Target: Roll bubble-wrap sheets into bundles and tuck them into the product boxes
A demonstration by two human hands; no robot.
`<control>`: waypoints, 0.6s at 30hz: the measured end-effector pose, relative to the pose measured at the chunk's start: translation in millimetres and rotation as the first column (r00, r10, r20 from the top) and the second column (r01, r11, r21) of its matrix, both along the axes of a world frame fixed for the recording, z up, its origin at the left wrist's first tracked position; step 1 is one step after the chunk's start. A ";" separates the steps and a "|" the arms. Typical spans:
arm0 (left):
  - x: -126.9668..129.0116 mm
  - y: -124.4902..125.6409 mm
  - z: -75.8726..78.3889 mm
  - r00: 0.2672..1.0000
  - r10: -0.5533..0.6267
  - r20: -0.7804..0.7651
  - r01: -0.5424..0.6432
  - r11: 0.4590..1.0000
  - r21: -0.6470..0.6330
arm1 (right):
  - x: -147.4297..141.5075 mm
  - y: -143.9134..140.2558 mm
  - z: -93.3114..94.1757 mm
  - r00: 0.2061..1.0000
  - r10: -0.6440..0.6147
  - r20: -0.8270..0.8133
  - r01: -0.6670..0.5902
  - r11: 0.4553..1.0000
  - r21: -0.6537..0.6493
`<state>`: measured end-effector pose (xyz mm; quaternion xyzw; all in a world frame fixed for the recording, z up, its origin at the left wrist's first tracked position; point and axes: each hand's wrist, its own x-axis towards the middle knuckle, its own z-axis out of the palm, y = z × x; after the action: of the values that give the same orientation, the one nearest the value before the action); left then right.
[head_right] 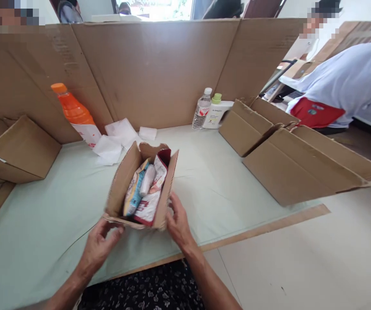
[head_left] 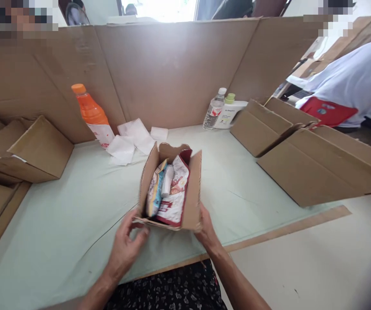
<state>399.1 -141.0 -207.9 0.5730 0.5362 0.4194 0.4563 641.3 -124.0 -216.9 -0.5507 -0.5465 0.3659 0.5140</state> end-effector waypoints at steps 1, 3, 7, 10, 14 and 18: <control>11.8 -8.1 -1.2 0.997 -0.083 0.009 0.083 0.996 0.014 | 9.4 8.9 4.5 0.998 -0.054 -0.027 0.054 0.999 0.002; 33.5 -19.0 -3.7 0.966 -0.255 0.028 0.254 0.966 0.051 | 33.7 22.4 10.2 0.980 -0.172 -0.097 0.174 0.985 0.015; 51.6 -13.3 -8.3 0.961 -0.272 0.049 0.270 0.962 0.037 | 79.2 11.9 -1.3 0.952 -0.259 -0.165 0.269 0.963 0.038; 49.3 -2.9 -13.4 0.982 -0.175 0.071 0.180 0.982 -0.065 | 86.8 -19.2 -21.7 0.976 -0.181 -0.119 0.178 0.983 -0.041; 58.2 -1.6 -22.8 0.973 -0.203 0.107 0.214 0.971 -0.109 | 60.7 -41.5 -37.8 0.996 -0.085 -0.026 0.084 0.996 -0.033; 85.2 4.1 -29.4 0.969 -0.209 0.132 0.219 0.973 -0.070 | 49.4 -29.3 -36.5 0.992 -0.105 0.072 0.106 0.994 0.002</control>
<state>484.2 -136.9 -237.3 0.5808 0.4591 0.3793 0.5550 690.7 -153.3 -253.4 -0.5921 -0.5345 0.3186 0.5121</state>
